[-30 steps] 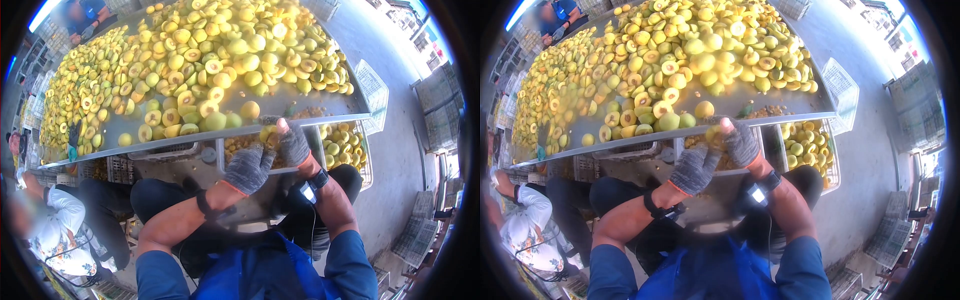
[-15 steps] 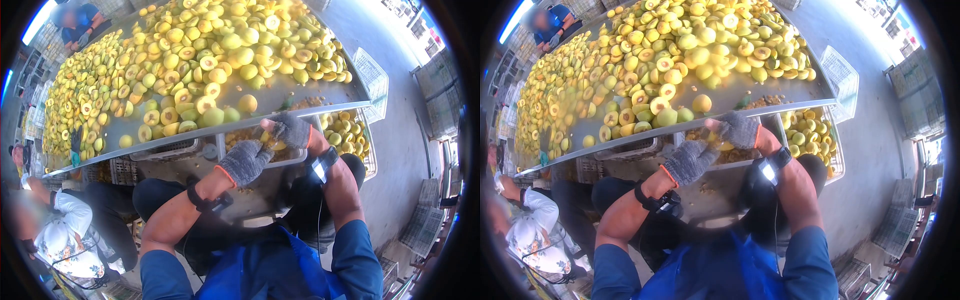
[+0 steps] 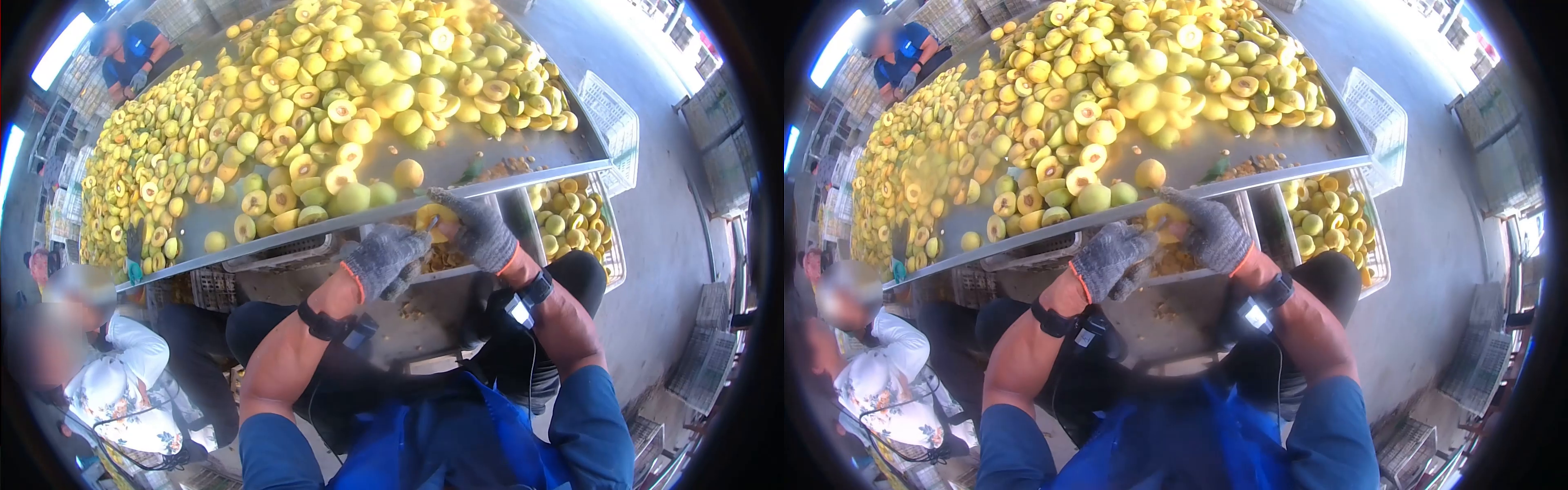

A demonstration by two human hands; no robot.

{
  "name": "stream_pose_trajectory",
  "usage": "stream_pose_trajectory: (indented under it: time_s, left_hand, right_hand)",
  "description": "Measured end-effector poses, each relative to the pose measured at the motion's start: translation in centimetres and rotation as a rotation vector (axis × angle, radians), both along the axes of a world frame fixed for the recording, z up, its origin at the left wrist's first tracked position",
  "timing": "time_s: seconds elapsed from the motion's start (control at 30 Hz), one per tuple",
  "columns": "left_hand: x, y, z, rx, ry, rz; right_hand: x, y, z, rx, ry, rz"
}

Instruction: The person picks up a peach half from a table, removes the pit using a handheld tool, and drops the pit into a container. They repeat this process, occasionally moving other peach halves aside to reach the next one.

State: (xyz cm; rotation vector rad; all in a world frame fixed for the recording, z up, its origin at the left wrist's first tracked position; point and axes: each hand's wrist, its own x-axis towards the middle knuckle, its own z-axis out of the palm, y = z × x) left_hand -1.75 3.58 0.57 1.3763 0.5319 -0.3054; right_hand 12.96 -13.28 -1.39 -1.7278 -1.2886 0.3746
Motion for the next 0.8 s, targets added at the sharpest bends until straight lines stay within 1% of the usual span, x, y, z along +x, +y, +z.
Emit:
stream_pose_trajectory:
  time_s: [0.03,0.13,0.17,0.23,0.3,0.37,0.4,0.43,0.47,0.5,0.53,0.6,0.73,0.8]
  left_hand:
    - [0.0,-0.1,0.2,0.002,0.018,0.011]
    - [-0.3,0.2,1.2,-0.110,0.055,-0.054]
    - [-0.2,-0.1,1.3,-0.080,0.061,-0.037]
    - [-0.2,-0.6,1.4,-0.019,0.074,0.005]
    - [-0.5,-0.4,-1.0,0.217,-0.308,-0.108]
    - [-1.1,-0.3,-2.4,0.296,-0.396,-0.226]
    - [-0.7,-0.1,-1.8,0.274,-0.298,-0.274]
    - [-0.6,0.1,-0.7,0.213,-0.225,-0.258]
    - [-0.5,0.3,0.4,0.154,-0.152,-0.239]
    - [-0.5,-0.1,1.1,0.081,-0.097,-0.172]
    - [-0.6,-0.4,1.7,0.008,-0.045,-0.100]
    - [-0.2,-0.9,1.8,-0.071,0.078,0.021]
    - [-0.2,-0.4,0.0,-0.111,0.102,-0.013]
    - [-0.4,-0.3,0.3,-0.137,0.106,-0.021]
  right_hand:
    - [0.5,-0.2,-0.3,-0.003,0.047,0.036]
    - [1.5,-0.1,0.4,-0.028,0.171,0.143]
    - [1.6,-0.1,0.7,-0.042,0.209,0.178]
    - [1.6,0.0,0.9,-0.064,0.082,0.144]
    - [1.5,0.1,0.9,-0.050,-0.016,0.125]
    - [1.4,-0.3,0.5,0.006,-0.090,0.130]
    - [1.5,-0.1,0.5,0.019,-0.081,0.145]
    - [1.5,0.0,0.3,0.041,-0.076,0.168]
    - [1.5,-0.2,-0.4,0.020,-0.136,0.146]
    - [1.3,-0.1,-0.1,-0.027,-0.120,0.121]
    - [0.8,0.1,0.0,0.009,-0.169,0.084]
    - [0.2,0.1,0.7,-0.014,-0.148,0.052]
    - [-0.2,0.1,0.9,-0.040,-0.108,0.039]
    - [0.0,0.1,0.6,-0.036,-0.055,0.041]
